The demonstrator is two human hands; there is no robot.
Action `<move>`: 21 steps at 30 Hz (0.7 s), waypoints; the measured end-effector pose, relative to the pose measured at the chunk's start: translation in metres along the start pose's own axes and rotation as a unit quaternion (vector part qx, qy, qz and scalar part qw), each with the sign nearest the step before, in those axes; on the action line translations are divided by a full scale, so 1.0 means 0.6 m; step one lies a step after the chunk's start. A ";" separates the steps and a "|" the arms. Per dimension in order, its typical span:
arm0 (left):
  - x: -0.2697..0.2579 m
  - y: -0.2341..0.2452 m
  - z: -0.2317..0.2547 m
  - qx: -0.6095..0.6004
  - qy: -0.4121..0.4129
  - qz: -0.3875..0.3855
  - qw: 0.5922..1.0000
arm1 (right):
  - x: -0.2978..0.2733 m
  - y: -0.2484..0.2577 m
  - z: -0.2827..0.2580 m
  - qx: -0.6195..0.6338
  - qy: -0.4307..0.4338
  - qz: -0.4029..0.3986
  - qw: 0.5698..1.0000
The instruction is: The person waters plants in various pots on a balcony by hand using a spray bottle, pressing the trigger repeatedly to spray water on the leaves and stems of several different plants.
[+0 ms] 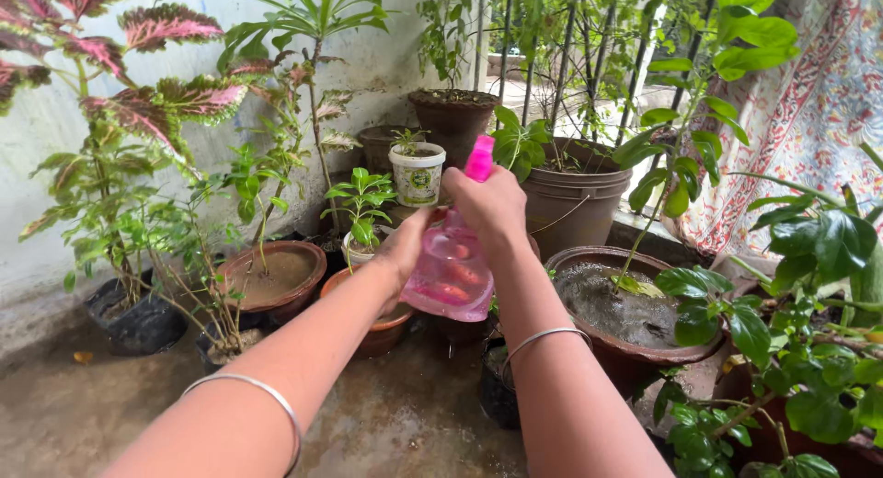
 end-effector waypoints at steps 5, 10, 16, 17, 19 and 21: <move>0.017 -0.007 0.001 -0.009 -0.011 -0.002 1.000 | 0.003 0.009 0.004 0.012 -0.013 -0.004 1.000; 0.026 0.019 -0.004 -0.024 -0.058 0.012 0.998 | -0.001 -0.004 -0.006 -0.013 -0.019 -0.012 1.000; 0.049 0.014 -0.020 -0.023 -0.027 -0.006 0.999 | 0.020 -0.014 0.018 0.020 -0.024 -0.037 0.999; 0.047 0.022 -0.021 0.026 -0.007 0.029 0.999 | 0.022 -0.019 0.021 0.087 -0.012 -0.072 0.994; 0.042 0.031 -0.013 0.090 0.012 0.081 0.993 | 0.018 -0.029 0.024 0.154 -0.001 -0.113 0.982; 0.039 0.039 0.004 0.117 0.010 0.117 0.986 | 0.010 -0.023 0.020 0.154 -0.002 -0.128 0.980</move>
Point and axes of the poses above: each hand's wrist, its own x-axis towards the middle knuckle, its own y-axis out of the back of the hand, z = x × y, the point moved 8 cm from there along x, towards the middle knuckle, and after that the axes turned 2 degrees about -y, right-handed, at the moved point
